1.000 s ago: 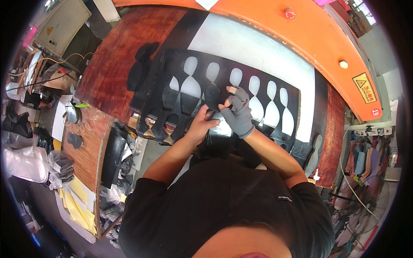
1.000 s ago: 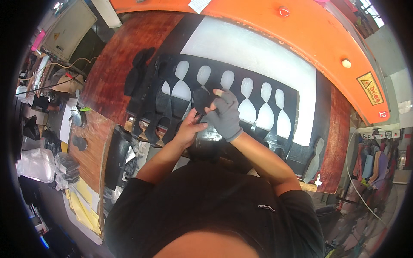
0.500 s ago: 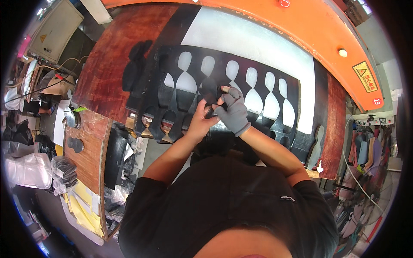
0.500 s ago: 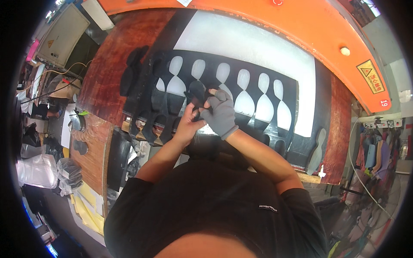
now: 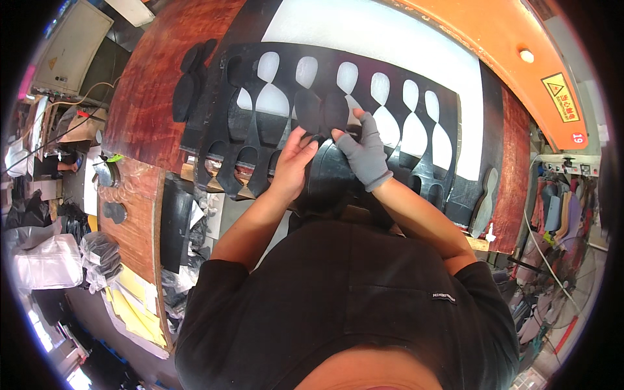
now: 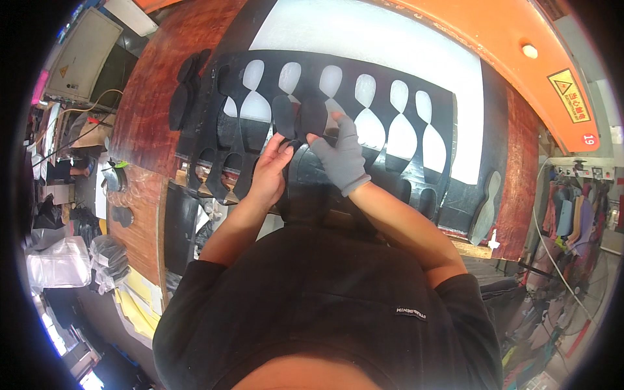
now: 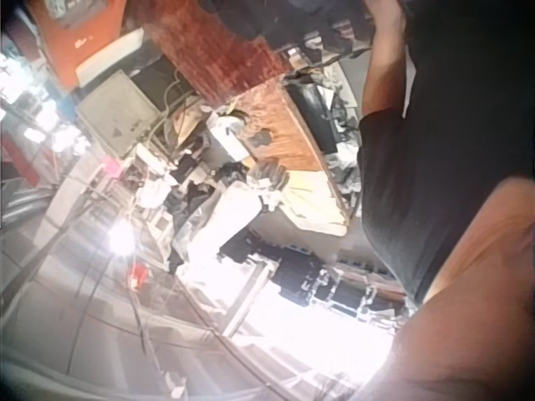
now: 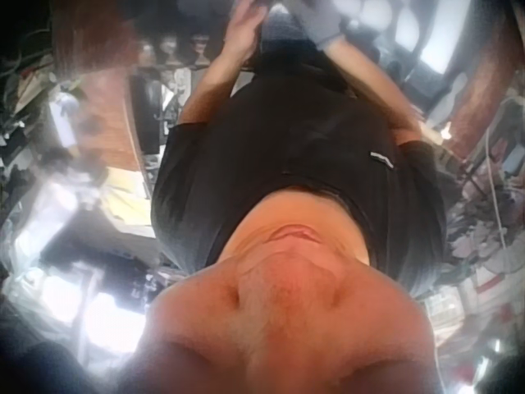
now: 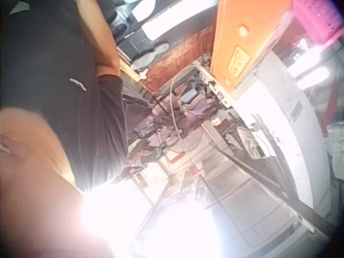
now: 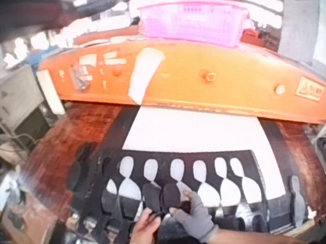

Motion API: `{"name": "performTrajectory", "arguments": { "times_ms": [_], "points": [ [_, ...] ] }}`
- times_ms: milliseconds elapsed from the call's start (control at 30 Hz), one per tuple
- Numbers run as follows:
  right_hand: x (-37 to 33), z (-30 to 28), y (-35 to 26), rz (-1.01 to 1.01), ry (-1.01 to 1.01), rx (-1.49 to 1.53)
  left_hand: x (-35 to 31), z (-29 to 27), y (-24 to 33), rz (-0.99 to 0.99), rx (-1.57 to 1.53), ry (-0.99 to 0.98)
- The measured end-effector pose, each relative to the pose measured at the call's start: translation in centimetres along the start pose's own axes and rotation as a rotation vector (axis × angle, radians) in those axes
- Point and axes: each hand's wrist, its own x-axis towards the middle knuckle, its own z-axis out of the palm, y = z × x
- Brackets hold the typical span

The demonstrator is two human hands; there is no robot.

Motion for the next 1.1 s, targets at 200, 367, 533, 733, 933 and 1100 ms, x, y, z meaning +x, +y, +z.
{"name": "performTrajectory", "arguments": {
  "times_ms": [200, 367, 533, 733, 933, 1100],
  "points": [
    [-1.3, -0.7, -2.2, 0.386, -0.231, 0.21, 0.2, 0.0, -0.2, -0.035, -0.05, -0.038],
    [-2.2, -0.4, -2.6, 0.179, -0.139, 0.309, 0.4, 0.1, -0.3, -0.064, -0.046, 0.052],
    [-2.7, -0.8, -1.8, -0.09, -0.209, 0.108, 0.5, 0.6, 0.1, -0.093, 0.033, 0.094],
    [-1.6, 0.5, -1.2, -0.018, -0.193, -0.159, -0.2, 1.9, -0.3, -0.076, 0.225, 0.116],
    [-0.6, -0.4, -3.2, 0.163, -0.451, -0.087, 0.0, 0.8, 1.1, 0.017, 0.698, -0.274],
    [0.9, -1.4, -5.3, 0.157, -0.558, 0.063, -0.6, 1.9, 3.6, -0.081, 0.389, -0.105]
  ]
}}
